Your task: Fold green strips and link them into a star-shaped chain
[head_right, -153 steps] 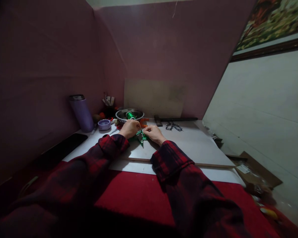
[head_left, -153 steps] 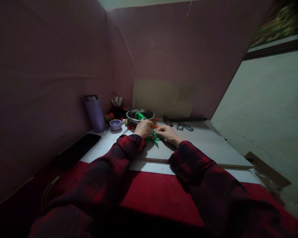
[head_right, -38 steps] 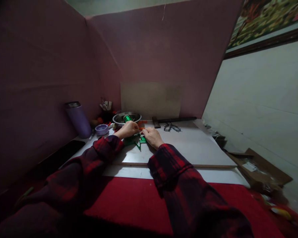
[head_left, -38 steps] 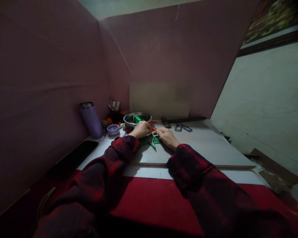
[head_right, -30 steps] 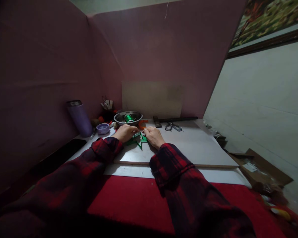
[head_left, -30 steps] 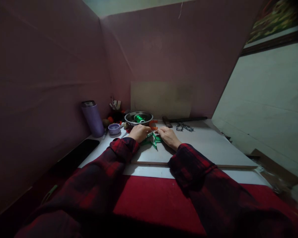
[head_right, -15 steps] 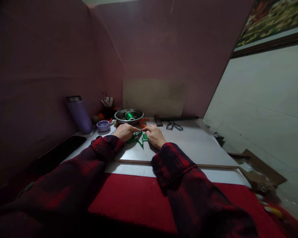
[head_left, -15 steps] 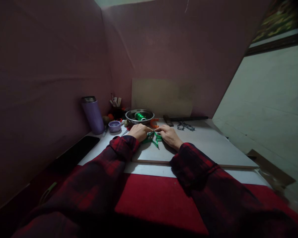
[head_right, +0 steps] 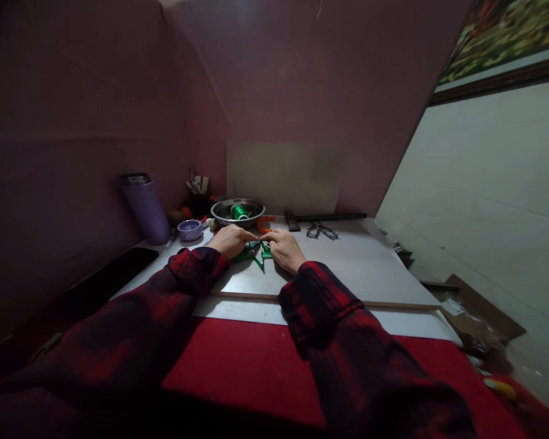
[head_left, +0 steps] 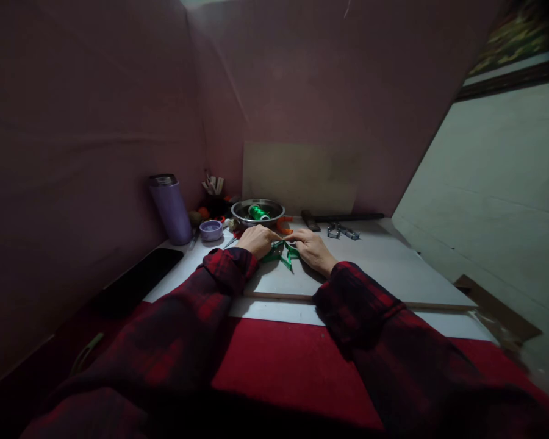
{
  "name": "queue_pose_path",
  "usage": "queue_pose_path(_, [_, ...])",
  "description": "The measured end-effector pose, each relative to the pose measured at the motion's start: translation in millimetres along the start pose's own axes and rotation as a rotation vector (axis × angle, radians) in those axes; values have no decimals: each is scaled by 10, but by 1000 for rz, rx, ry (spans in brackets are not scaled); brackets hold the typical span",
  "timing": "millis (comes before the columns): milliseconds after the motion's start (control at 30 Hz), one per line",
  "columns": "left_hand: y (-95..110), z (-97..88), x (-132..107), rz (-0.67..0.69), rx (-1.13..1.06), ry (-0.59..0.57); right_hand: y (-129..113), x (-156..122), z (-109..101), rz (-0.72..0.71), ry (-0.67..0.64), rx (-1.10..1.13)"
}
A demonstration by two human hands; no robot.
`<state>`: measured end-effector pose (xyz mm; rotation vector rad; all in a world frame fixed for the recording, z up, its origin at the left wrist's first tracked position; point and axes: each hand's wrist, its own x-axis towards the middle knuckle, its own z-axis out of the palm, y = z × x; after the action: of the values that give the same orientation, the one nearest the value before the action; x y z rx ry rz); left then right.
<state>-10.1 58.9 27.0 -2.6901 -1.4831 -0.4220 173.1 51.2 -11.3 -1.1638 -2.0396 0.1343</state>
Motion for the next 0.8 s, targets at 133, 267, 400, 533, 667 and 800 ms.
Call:
queue_pose_path(133, [-2,-2,-1,6,32,-14,3,3,4,11,7,-5])
queue_pose_path(267, [7,-9,-2,-7,20,-15,12,10,0,15,9,-18])
queue_pose_path(400, [16,-11,-2,-16,29,-15,4,6,-7,4,-17,-32])
queue_pose_path(533, [17,-5,-2,-39,15,-12,-10,4,-7,25,9,-32])
queue_pose_path(667, [5,14,-8,-44,9,6,-19,0,-18,61,10,31])
queue_pose_path(800, [-18,38,-26,-35,-3,43,-18,-21,-59,237,8,210])
